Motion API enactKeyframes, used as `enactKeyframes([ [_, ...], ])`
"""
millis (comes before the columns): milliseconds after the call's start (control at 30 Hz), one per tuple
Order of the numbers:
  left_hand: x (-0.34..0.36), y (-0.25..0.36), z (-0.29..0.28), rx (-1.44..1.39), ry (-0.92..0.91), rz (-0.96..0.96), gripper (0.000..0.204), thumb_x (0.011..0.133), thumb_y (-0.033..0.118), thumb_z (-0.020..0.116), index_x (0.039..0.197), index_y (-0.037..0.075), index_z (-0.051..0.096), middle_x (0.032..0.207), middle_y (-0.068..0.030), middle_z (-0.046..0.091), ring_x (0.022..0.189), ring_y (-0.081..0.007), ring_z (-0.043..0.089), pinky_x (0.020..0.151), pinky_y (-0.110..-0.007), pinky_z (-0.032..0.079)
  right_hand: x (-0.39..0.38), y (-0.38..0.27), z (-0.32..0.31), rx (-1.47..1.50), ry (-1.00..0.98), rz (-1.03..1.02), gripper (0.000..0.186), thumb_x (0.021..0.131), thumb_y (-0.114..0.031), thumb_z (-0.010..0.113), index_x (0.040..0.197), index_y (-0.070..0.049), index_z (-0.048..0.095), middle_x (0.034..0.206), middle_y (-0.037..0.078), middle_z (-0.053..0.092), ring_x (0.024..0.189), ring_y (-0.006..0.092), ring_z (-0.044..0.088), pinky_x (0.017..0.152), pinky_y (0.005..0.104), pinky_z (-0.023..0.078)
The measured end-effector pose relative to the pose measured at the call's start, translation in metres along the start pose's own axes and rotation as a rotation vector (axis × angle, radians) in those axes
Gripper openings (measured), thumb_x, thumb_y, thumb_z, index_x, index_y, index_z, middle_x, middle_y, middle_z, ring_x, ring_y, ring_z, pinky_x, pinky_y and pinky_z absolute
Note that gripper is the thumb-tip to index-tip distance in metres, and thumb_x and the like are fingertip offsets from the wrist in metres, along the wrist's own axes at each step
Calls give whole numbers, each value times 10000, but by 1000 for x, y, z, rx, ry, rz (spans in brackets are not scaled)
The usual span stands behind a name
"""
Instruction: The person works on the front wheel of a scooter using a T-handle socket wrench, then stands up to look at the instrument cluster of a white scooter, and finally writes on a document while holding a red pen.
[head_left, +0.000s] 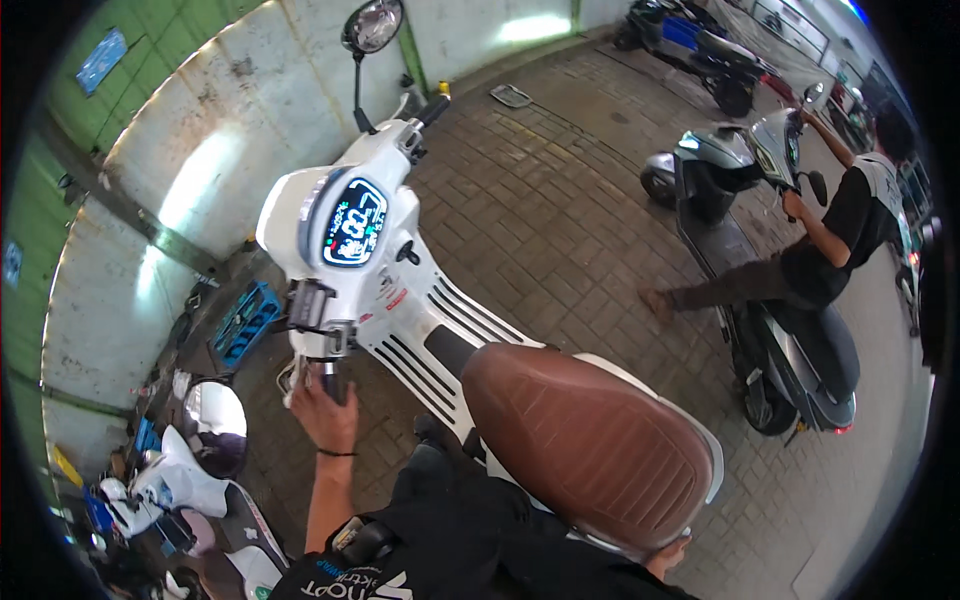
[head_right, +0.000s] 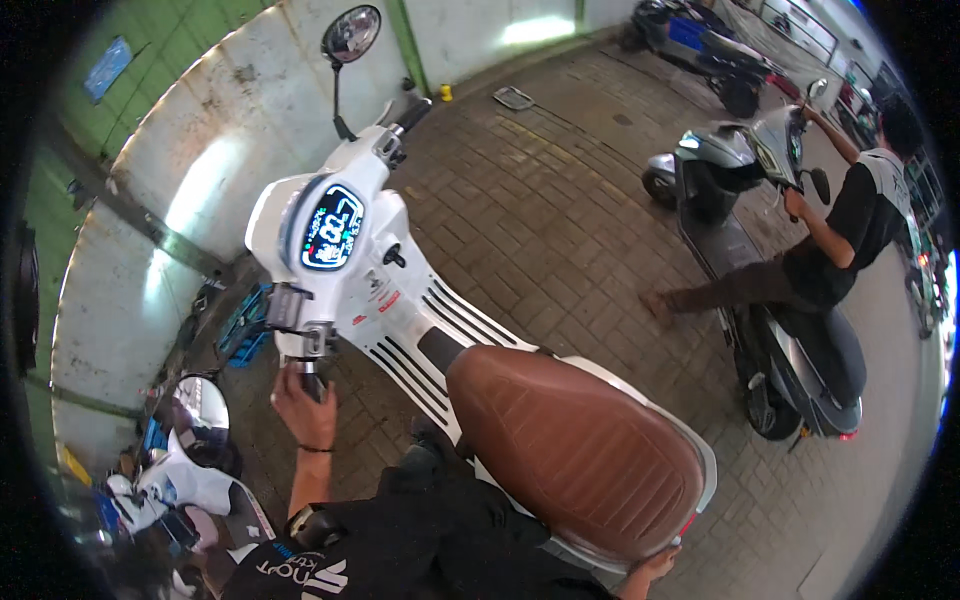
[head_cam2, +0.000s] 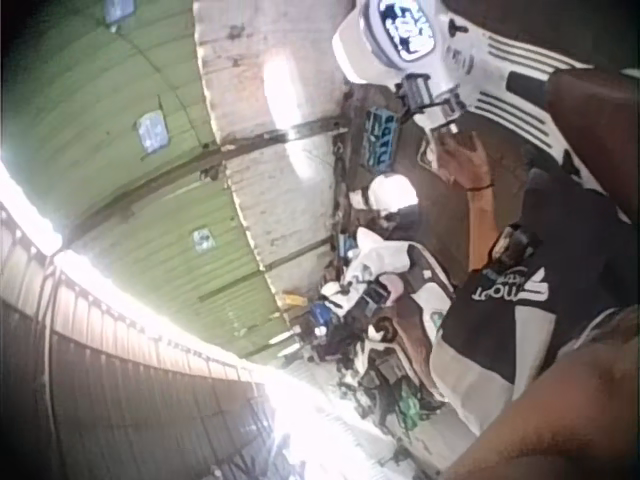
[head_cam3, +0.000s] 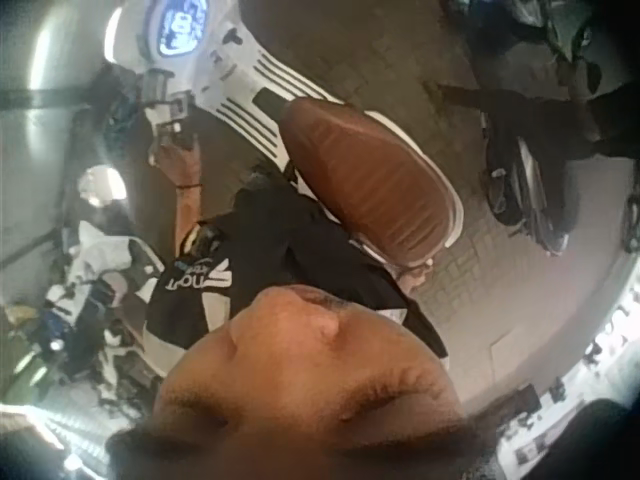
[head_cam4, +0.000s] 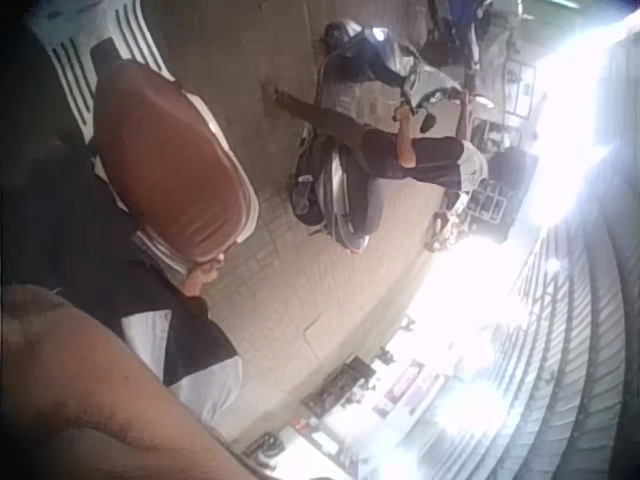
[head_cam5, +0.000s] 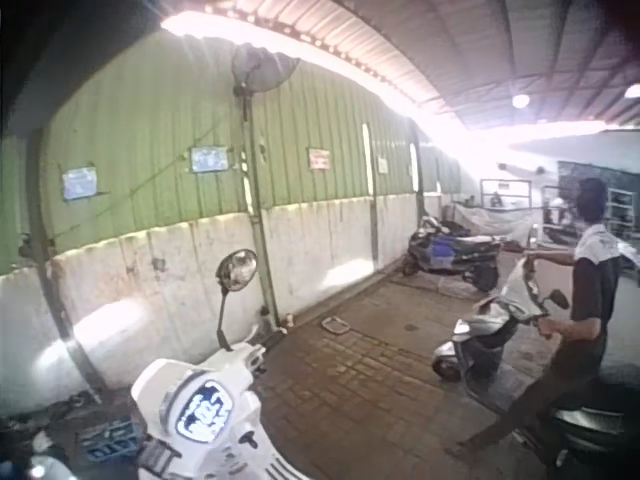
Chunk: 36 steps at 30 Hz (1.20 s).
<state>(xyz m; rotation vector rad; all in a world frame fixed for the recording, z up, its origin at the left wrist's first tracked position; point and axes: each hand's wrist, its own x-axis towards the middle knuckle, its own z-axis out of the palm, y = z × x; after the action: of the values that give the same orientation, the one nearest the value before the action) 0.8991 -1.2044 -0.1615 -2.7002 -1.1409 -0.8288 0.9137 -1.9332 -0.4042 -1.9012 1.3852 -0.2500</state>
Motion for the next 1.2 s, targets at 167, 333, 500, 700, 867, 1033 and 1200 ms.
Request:
enactKeyframes([
  [167, 40, -40, -17, -27, -173, -203, 603, 745, 189, 725, 1261, 8, 472, 1138, -207, 596, 1023, -383, 582, 879, -447, 459, -29, -28, -14, -235, 100, 14, 826, 865, -666, 424, 1022, 116, 637, 949, 245, 664, 879, 399, 635, 781, 480, 478],
  [333, 65, -94, -36, 102, -182, -95, 512, 765, 164, 715, 1206, -14, 527, 1083, -223, 620, 965, -397, 606, 813, -441, 481, -23, -32, -21, -183, 95, 35, 865, 833, -706, 442, 986, 118, 652, 934, 250, 666, 892, 389, 636, 783, 493, 472],
  [500, 99, -112, -51, 66, -233, -12, 481, 765, 168, 712, 1167, -30, 540, 1027, -235, 622, 926, -424, 594, 788, -451, 471, -6, -54, -23, -270, 77, 10, 939, 772, -779, 455, 915, 125, 669, 876, 238, 674, 878, 374, 642, 762, 488, 473],
  [700, 143, -131, -65, 86, -304, 4, 458, 755, 176, 720, 1140, -7, 553, 981, -230, 625, 895, -406, 606, 773, -436, 480, -2, -60, -34, -258, 63, -13, 939, 777, -775, 463, 911, 131, 667, 844, 230, 671, 814, 354, 642, 730, 465, 490],
  [867, 146, -113, -63, 82, -340, -26, 429, 764, 176, 703, 1121, -13, 558, 948, -237, 625, 877, -418, 599, 755, -448, 473, -2, -58, -31, -112, 27, 15, 884, 799, -735, 490, 933, 121, 668, 857, 215, 670, 813, 340, 641, 727, 453, 498],
  [1033, 128, -112, -46, 114, -325, -37, 413, 740, 154, 711, 1091, -14, 572, 926, -240, 630, 870, -427, 599, 752, -445, 473, -7, -51, -27, 167, -37, 85, 796, 830, -665, 532, 974, 107, 662, 889, 194, 668, 817, 314, 640, 727, 434, 508],
  [1200, 122, -96, -50, 119, -337, -69, 463, 749, 151, 707, 1144, -34, 553, 916, -250, 644, 866, -431, 615, 740, -451, 477, 8, -46, -27, -4, 75, 57, 808, 820, -659, 555, 1031, 116, 641, 936, 201, 666, 841, 313, 643, 747, 418, 515],
])
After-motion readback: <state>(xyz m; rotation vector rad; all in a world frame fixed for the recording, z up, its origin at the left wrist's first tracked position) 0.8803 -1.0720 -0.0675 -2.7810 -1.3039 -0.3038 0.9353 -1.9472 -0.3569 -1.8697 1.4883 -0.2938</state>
